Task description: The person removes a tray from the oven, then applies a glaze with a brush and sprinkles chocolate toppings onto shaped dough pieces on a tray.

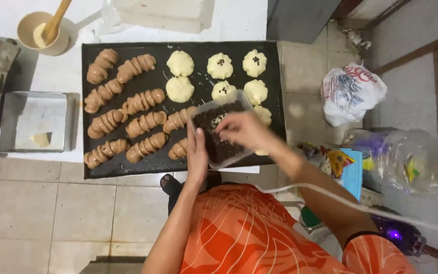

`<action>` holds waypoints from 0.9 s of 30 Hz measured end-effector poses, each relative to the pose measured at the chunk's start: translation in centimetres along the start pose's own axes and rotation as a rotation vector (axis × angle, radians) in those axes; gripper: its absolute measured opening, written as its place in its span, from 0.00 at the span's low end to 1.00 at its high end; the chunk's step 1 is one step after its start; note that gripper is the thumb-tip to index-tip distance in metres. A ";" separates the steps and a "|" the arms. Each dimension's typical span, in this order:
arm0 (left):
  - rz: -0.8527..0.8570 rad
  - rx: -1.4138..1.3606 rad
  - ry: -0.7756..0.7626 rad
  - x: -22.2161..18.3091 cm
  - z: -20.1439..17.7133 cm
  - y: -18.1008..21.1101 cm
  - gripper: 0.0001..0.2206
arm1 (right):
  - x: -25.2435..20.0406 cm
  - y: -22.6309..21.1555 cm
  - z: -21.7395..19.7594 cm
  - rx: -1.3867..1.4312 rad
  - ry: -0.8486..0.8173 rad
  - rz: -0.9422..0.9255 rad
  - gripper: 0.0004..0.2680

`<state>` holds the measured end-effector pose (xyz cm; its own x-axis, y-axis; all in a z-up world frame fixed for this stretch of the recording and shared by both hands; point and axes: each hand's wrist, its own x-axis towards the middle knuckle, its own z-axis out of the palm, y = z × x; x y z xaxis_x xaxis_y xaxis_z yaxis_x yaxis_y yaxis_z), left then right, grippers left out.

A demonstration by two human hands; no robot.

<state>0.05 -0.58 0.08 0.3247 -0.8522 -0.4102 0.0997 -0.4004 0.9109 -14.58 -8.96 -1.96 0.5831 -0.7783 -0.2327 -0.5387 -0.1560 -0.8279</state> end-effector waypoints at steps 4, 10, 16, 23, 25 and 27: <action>-0.006 -0.006 0.018 -0.3 -1.1 1.6 0.28 | -0.2 -2.4 -6.8 0.215 0.085 0.047 0.08; 0.014 0.017 0.075 -0.3 -2.6 -1.3 0.28 | 7.3 11.9 -8.9 -0.019 0.252 0.180 0.05; 0.036 -0.050 0.141 -1.4 -4.0 -1.5 0.27 | 7.7 15.0 -8.8 -0.223 0.219 0.152 0.05; 0.046 -0.068 0.160 -2.0 -4.6 -2.8 0.29 | 5.5 12.2 -8.7 -0.077 0.272 0.128 0.04; 0.058 -0.100 0.144 -1.7 -4.5 -3.5 0.28 | 5.1 10.9 -8.4 -0.050 0.308 0.130 0.04; 0.068 -0.088 0.141 -2.1 -4.5 -3.0 0.28 | 3.2 9.3 -8.0 -0.020 0.293 0.097 0.03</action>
<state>3.34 3.95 -1.60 0.4617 -0.8182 -0.3426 0.1531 -0.3069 0.9394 -22.58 -17.82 -6.29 0.3298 -0.9320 -0.1502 -0.5968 -0.0825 -0.7981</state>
